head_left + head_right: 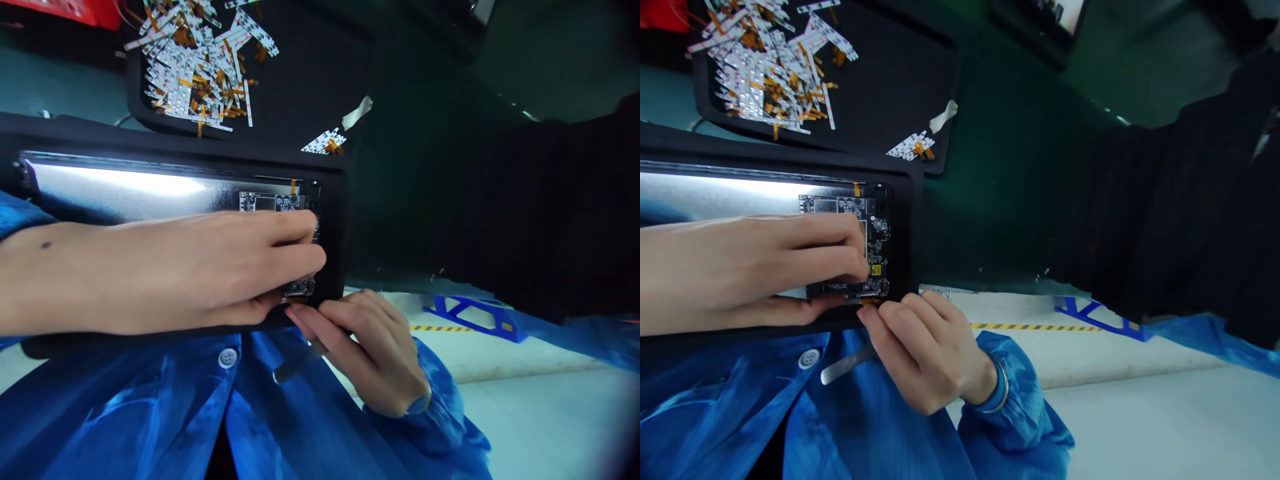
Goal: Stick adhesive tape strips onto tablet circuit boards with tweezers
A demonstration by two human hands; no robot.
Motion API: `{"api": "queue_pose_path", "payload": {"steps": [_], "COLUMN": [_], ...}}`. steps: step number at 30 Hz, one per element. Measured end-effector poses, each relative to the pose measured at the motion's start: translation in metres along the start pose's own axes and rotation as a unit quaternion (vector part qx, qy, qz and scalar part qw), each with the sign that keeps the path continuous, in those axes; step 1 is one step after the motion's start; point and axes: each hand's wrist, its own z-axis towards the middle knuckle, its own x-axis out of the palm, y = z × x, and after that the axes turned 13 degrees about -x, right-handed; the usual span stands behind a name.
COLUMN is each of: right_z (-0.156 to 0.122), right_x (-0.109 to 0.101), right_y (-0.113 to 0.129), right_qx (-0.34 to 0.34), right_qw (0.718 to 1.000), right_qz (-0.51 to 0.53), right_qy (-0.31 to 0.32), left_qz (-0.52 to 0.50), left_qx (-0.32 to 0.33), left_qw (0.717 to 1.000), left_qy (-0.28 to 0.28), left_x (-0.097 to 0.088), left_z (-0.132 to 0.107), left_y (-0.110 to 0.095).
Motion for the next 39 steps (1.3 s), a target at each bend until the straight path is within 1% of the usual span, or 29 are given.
{"api": "queue_pose_path", "payload": {"steps": [3, 6, 10, 16, 18, 20, 24, 27, 28, 32, 34, 37, 39], "right_z": [0.002, 0.003, 0.006, 0.011, 0.012, 0.013, 0.014, 0.012, 0.011, 0.004, 0.002, 0.001, 0.002], "right_x": [-0.001, 0.000, 0.001, 0.002, 0.001, -0.001, -0.002, 0.000, 0.002, 0.003, 0.001, -0.003, -0.006], "right_y": [0.000, -0.001, -0.003, -0.006, -0.005, -0.003, -0.003, -0.007, -0.009, -0.015, -0.016, -0.015, -0.013], "right_qx": [0.006, -0.001, -0.018, -0.061, -0.053, -0.034, -0.008, 0.023, 0.024, -0.006, -0.006, -0.013, -0.036], "right_qw": [1.000, 1.000, 0.999, 0.997, 0.998, 0.999, 0.998, 0.995, 0.995, 0.996, 0.997, 0.998, 0.998], "right_qz": [0.003, -0.015, -0.025, -0.035, -0.039, -0.027, 0.038, 0.080, 0.084, 0.084, 0.074, 0.048, 0.026], "right_qy": [0.004, 0.000, 0.010, -0.001, 0.004, 0.027, 0.057, 0.063, 0.056, 0.032, 0.028, 0.035, 0.047], "left_qz": [-0.004, -0.023, -0.043, -0.021, -0.022, -0.023, -0.025, -0.025, -0.028, -0.061, -0.072, -0.073, -0.065], "left_qx": [0.004, 0.003, -0.032, -0.061, -0.066, -0.068, -0.054, -0.052, -0.053, -0.054, -0.054, -0.059, -0.060], "left_qw": [1.000, 1.000, 0.998, 0.997, 0.996, 0.996, 0.998, 0.998, 0.998, 0.997, 0.996, 0.995, 0.996], "left_qy": [-0.005, 0.009, 0.029, 0.052, 0.052, 0.049, 0.025, 0.016, 0.017, 0.019, 0.020, 0.026, 0.033], "left_x": [-0.001, -0.002, -0.001, -0.001, -0.001, -0.001, 0.000, 0.000, 0.000, 0.000, 0.000, 0.000, 0.000], "left_z": [0.001, 0.000, -0.001, 0.001, 0.002, 0.002, 0.001, 0.001, 0.001, -0.001, -0.002, -0.002, -0.002], "left_y": [0.002, 0.003, 0.002, -0.001, -0.002, -0.002, -0.002, -0.001, 0.000, 0.002, 0.003, 0.003, 0.002]}}
